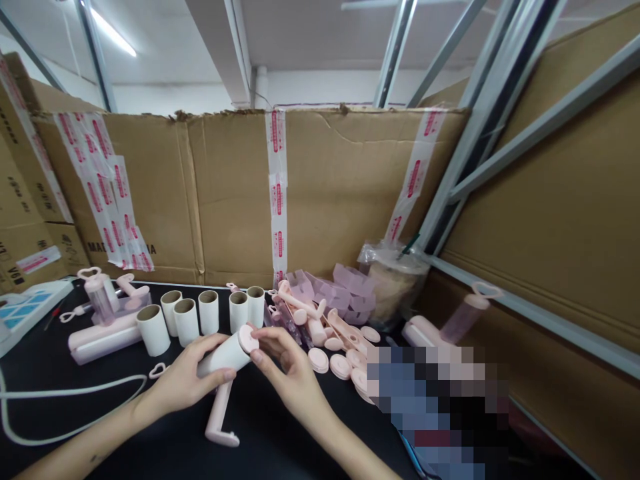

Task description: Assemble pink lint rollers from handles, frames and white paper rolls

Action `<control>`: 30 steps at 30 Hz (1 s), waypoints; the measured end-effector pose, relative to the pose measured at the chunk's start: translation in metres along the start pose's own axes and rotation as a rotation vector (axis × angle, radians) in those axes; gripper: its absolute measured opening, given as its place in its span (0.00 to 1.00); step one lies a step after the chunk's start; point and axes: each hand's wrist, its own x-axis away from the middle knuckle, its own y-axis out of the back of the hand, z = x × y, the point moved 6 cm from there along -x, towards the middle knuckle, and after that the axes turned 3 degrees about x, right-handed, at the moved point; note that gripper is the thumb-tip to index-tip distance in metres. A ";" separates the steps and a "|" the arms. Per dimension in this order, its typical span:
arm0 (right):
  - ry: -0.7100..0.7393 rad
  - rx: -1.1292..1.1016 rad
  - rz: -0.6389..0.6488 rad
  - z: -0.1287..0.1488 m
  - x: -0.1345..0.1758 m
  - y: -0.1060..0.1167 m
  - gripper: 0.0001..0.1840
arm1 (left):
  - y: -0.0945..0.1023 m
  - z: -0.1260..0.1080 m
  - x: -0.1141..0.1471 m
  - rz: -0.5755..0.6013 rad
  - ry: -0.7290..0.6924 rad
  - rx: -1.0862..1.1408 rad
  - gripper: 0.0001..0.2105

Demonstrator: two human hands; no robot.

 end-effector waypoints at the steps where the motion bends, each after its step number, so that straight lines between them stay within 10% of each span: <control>1: 0.011 0.016 0.003 0.000 0.001 0.000 0.13 | 0.000 -0.001 0.000 0.004 -0.006 0.009 0.19; 22: 0.080 0.142 -0.029 -0.002 0.007 -0.003 0.11 | -0.007 -0.002 0.001 0.020 -0.001 0.028 0.20; 30: -0.028 0.032 0.083 -0.002 0.005 -0.015 0.14 | -0.016 -0.003 0.004 0.160 -0.065 0.547 0.33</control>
